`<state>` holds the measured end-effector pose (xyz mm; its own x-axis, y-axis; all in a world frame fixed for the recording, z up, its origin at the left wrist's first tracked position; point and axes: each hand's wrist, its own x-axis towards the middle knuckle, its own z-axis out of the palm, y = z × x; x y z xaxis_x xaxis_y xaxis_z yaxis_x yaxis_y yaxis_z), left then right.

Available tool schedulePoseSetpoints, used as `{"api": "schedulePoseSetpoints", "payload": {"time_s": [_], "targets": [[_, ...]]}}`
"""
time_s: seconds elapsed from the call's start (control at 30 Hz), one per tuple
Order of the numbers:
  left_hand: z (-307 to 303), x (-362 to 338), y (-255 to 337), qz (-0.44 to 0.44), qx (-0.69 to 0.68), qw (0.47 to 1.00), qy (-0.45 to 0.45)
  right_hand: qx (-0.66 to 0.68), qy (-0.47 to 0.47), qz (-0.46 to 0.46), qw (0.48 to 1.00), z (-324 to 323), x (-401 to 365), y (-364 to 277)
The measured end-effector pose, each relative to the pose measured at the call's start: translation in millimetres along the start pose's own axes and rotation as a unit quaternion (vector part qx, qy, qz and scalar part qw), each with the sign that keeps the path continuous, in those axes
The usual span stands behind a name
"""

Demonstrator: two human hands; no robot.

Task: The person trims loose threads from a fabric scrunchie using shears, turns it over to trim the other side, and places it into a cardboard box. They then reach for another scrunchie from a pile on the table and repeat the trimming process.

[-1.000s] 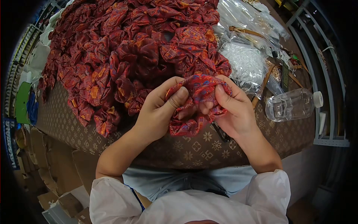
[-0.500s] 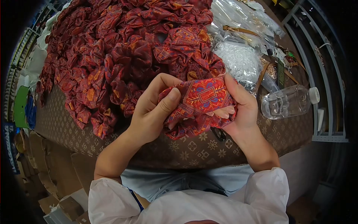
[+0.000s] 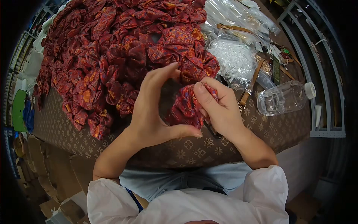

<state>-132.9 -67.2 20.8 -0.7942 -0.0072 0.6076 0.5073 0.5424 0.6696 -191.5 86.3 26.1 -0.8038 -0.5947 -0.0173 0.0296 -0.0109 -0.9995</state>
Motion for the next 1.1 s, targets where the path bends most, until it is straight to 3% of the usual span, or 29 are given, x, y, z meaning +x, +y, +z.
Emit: {"api": "schedulePoseSetpoints", "payload": {"time_s": [0.07,0.13,0.2,0.23,0.27,0.33,0.37,0.4,0.43,0.47,0.53,0.57,0.63,0.67,0.73,0.77,0.83,0.87,0.93,1.1], "targets": [[3,-3,2,0.015,0.007,0.997,-0.069,-0.027,-0.024,0.016,0.999,0,0,6],[2,-4,1,-0.004,0.005,0.999,-0.042,-0.059,0.009,-0.167,0.984,7,1,11],[-1,-4,0,-0.04,0.003,0.999,0.011,0.022,-0.005,-0.15,0.988,5,4,16],[-2,-5,9,-0.17,-0.111,0.978,0.039,-0.021,0.017,-0.182,0.983,4,7,16],[-1,-5,7,-0.169,-0.107,0.979,0.04,-0.064,0.039,-0.214,0.974,4,9,16],[2,-6,1,-0.21,-0.256,0.941,0.072,-0.127,0.034,-0.221,0.966,5,7,12],[1,-4,2,-0.209,-0.256,0.941,0.072,-0.091,0.004,-0.139,0.986,3,5,12],[0,-2,4,-0.258,-0.334,0.905,0.059,-0.054,-0.026,-0.054,0.997,1,3,12],[-1,-1,5,-0.303,-0.408,0.86,0.047,-0.055,-0.027,-0.053,0.997,0,4,12],[-3,-1,3,-0.304,-0.409,0.859,0.049,0.064,-0.031,-0.043,0.997,0,5,11],[-10,-1,-2,-0.345,-0.594,0.727,-0.01,0.266,-0.044,-0.027,0.963,2,7,11],[-12,0,-1,-0.344,-0.594,0.728,-0.006,0.265,-0.048,-0.026,0.963,5,7,10],[-16,4,4,-0.379,-0.588,0.714,-0.021,0.435,-0.016,0.069,0.898,10,5,5],[-15,6,8,-0.378,-0.588,0.715,-0.019,0.434,-0.018,0.07,0.898,9,4,6],[-10,9,16,-0.365,-0.408,0.835,-0.055,0.497,-0.079,0.112,0.857,4,3,12],[-12,7,16,-0.364,-0.409,0.835,-0.054,0.496,-0.079,0.112,0.857,2,4,13],[-15,3,16,-0.346,-0.412,0.842,-0.047,0.49,-0.181,0.079,0.849,-2,8,14],[-14,1,12,-0.345,-0.413,0.842,-0.045,0.489,-0.182,0.08,0.85,-4,7,11],[-11,-5,3,-0.262,-0.565,0.782,0.016,0.436,-0.173,0.053,0.882,-6,5,4],[-13,-2,4,-0.314,-0.579,0.752,0.027,0.385,-0.122,0.074,0.912,-9,5,-2]]}}
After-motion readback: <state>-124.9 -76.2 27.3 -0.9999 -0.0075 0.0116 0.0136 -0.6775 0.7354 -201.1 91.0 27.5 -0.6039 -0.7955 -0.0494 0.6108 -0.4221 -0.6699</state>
